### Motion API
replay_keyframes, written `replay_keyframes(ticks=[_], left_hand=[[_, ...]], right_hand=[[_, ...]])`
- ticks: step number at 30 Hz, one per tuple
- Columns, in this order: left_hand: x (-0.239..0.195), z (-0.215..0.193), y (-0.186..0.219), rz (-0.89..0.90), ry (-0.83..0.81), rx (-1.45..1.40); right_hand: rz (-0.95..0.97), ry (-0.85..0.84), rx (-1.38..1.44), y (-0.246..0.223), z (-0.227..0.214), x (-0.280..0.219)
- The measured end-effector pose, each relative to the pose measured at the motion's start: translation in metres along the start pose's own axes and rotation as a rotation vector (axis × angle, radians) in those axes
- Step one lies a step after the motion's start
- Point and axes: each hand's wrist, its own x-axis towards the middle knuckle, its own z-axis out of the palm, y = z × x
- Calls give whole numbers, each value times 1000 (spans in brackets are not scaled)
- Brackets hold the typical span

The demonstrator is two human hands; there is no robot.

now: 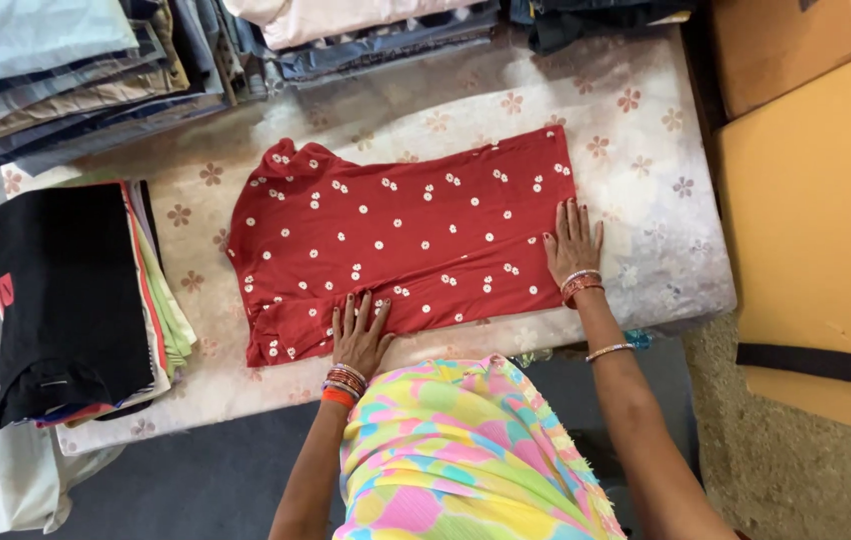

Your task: The person folds a red patterned shirt on a padded table, smoothing it flat, folding in the sleeves and sides, and stacking it on a pile of folded clothes. They then take a white shirt from a box, spread it flat on the table, and fold it in sequence, smoothing it with their hands.

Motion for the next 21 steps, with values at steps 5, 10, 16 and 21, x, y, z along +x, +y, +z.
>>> replay_keyframes(ticks=[5, 10, 16, 21], left_hand=[[9, -20, 2, -41, -2, -89], [58, -18, -47, -223, 100, -351], [157, -78, -119, -388, 171, -269], [217, -117, -148, -403, 36, 45]], right_hand=[[10, 53, -87, -3, 1, 6], [22, 124, -37, -9, -2, 40], [-159, 16, -207, -32, -15, 125], [-211, -240, -408, -61, -59, 176]])
